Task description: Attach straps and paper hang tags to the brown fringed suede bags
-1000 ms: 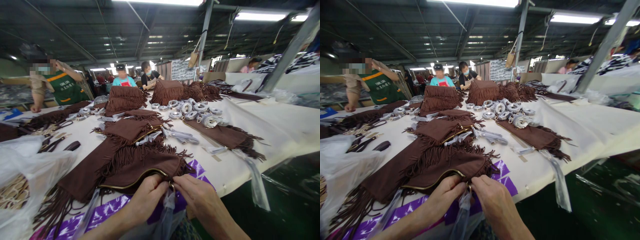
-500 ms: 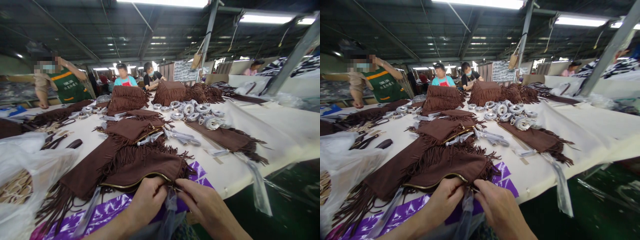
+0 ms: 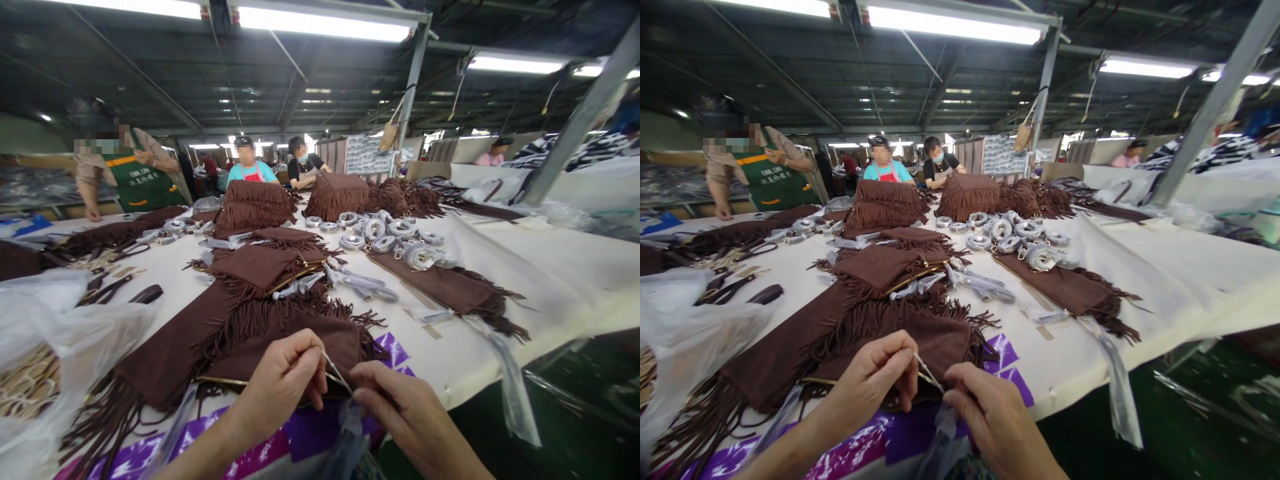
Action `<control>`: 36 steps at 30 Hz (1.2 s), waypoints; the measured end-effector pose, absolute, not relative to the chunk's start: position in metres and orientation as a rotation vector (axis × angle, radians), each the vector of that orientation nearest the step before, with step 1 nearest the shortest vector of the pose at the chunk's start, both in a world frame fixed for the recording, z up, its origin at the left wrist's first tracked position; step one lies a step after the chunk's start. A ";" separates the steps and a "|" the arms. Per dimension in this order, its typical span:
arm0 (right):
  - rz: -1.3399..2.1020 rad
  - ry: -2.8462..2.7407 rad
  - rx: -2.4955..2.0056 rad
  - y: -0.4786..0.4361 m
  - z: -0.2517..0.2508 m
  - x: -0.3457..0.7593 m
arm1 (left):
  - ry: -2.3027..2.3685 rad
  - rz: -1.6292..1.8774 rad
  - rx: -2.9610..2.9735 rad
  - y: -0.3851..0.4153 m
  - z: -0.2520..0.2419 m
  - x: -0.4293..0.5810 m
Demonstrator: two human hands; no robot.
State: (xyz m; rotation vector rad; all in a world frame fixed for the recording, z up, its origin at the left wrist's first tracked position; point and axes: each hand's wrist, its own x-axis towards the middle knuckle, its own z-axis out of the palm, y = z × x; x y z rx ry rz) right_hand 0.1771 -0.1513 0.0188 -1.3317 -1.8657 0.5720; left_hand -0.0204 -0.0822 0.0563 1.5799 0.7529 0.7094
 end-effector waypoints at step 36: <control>1.728 -0.719 -0.920 -0.144 0.013 0.181 | 0.610 0.641 1.534 -0.079 0.046 0.005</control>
